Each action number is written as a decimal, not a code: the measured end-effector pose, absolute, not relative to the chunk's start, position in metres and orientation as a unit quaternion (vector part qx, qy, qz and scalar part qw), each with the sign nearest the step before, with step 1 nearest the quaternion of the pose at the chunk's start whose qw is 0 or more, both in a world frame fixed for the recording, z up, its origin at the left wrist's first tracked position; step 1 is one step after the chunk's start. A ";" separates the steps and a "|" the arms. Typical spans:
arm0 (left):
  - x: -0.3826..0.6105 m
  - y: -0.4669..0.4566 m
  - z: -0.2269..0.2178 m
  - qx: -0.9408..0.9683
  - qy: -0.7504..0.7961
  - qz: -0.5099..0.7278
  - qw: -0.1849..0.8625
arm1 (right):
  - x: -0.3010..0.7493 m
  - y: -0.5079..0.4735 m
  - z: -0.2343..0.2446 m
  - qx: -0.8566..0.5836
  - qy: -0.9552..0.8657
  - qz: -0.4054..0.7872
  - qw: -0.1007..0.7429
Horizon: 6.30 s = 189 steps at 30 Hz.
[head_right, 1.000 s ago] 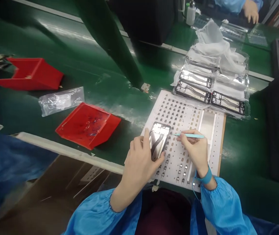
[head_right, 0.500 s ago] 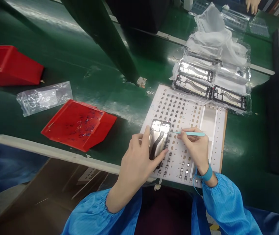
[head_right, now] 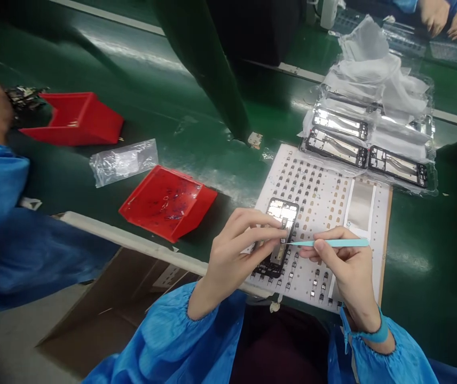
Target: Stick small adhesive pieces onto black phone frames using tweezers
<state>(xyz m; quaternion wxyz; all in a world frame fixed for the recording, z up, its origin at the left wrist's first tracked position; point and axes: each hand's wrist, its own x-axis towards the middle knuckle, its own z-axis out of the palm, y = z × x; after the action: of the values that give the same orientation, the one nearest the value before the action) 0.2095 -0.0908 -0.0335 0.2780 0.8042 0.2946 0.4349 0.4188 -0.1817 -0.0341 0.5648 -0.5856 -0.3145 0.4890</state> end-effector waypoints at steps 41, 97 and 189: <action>0.107 -0.064 -0.033 0.797 0.460 0.392 -0.011 | 0.378 -0.132 -0.076 -0.668 -0.289 0.332 0.600; 0.301 -0.066 -0.082 0.983 0.053 0.087 0.151 | 0.504 -0.207 -0.074 -0.680 -0.279 0.347 0.583; 0.207 -0.024 -0.089 0.921 0.248 0.263 0.149 | 0.389 -0.132 -0.076 -0.673 -0.434 0.290 0.524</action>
<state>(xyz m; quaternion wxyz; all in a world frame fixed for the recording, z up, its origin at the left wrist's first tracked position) 0.2069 -0.0239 -0.0888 0.1486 0.9205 0.2480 0.2627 0.3895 -0.1325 -0.0762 0.5241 -0.6725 -0.4344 0.2904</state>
